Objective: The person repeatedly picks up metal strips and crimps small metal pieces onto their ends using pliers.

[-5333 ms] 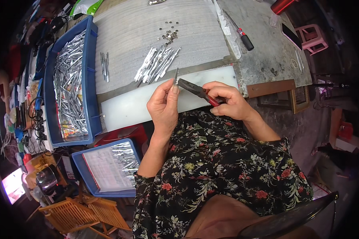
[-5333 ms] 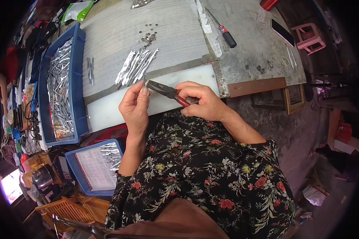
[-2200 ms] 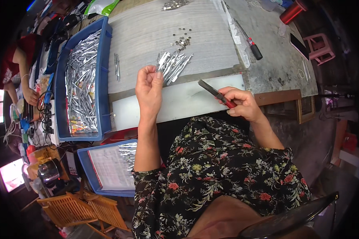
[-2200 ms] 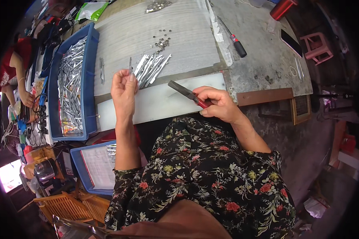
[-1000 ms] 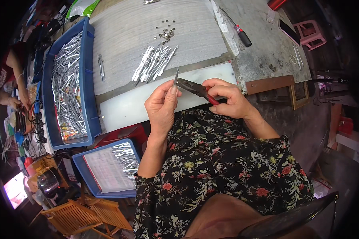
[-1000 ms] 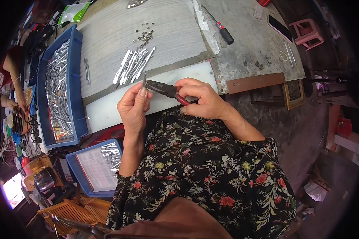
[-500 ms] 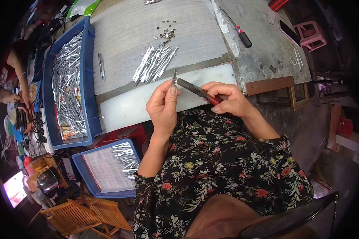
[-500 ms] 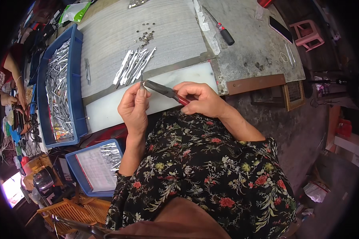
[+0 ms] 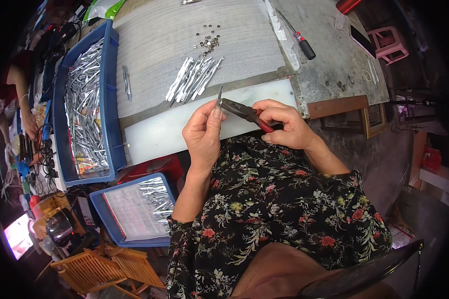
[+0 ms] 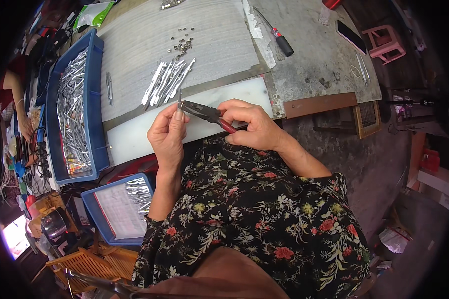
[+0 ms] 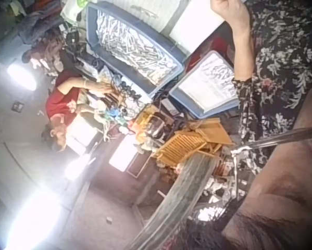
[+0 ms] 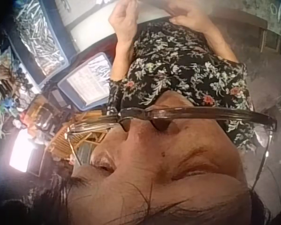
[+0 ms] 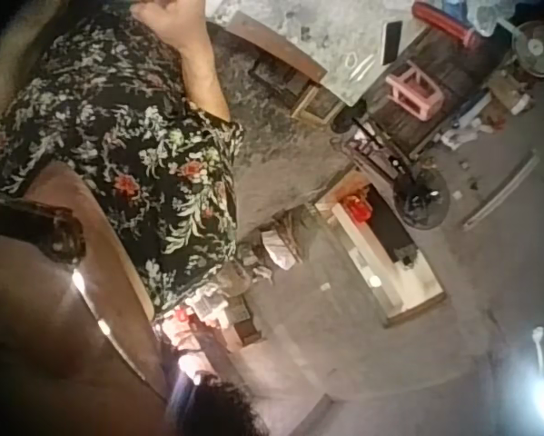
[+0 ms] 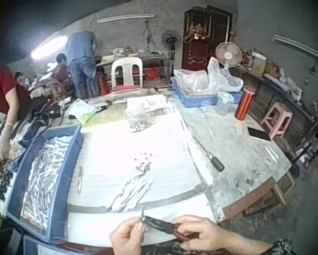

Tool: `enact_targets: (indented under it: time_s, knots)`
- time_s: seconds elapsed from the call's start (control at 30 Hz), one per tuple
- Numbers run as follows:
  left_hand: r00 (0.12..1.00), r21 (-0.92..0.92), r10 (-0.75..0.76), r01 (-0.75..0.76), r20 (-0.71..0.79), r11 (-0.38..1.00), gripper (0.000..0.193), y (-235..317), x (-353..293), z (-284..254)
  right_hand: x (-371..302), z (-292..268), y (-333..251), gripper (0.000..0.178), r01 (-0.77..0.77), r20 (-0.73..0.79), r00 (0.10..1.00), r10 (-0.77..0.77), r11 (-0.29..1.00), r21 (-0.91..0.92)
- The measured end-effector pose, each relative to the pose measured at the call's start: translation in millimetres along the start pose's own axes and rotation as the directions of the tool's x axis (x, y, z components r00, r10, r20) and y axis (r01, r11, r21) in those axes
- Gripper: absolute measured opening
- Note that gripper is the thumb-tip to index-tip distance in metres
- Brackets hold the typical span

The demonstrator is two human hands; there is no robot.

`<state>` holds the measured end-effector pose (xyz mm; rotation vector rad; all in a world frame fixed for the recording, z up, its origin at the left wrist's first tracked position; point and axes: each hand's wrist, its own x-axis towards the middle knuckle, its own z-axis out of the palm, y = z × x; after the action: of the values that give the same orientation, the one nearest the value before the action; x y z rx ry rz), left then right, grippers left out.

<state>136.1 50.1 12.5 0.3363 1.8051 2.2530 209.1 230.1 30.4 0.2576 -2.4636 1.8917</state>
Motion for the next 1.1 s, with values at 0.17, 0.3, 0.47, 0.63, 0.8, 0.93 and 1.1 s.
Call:
enact_targets:
  time_s: [0.17,0.3,0.47,0.63,0.8,0.93,1.1]
  knots:
    - [1.000,0.026,0.006,-0.006,-0.004,1.000,0.021,0.5,-0.5,-1.0,0.4,0.9,-1.5,0.019,-0.010,-0.014,1.000,0.009,0.999,-0.032]
    - [1.000,0.046,0.013,-0.013,-0.005,0.999,0.019,0.6,-1.9,0.2,0.6,-1.3,-3.7,0.018,0.009,0.014,1.000,-0.008,0.998,-0.062]
    - [0.978,0.167,0.210,-0.206,-0.007,0.964,0.017,-3.0,-2.9,2.8,-0.4,-3.0,5.2,0.016,-0.293,0.135,0.956,0.260,0.866,0.406]
    - [0.971,0.189,0.238,-0.231,-0.013,0.954,0.017,-3.0,-2.2,0.5,2.1,0.1,7.9,0.021,-0.366,0.203,0.930,0.308,0.697,0.617]
    - [0.996,0.034,0.080,-0.078,-0.044,0.996,0.018,4.9,-2.9,0.8,3.5,1.1,-1.2,0.018,-0.173,0.050,0.985,0.166,0.952,0.252]
    - [0.998,-0.009,0.052,-0.052,-0.046,0.999,0.019,2.8,-2.8,-1.1,2.3,-0.1,-5.2,0.018,-0.136,0.020,0.991,0.135,0.975,0.174]
    - [0.999,-0.047,0.045,-0.046,-0.026,0.998,0.019,2.2,-1.4,0.3,-2.3,-2.4,-1.6,0.020,-0.084,0.000,0.996,0.084,0.995,0.061]
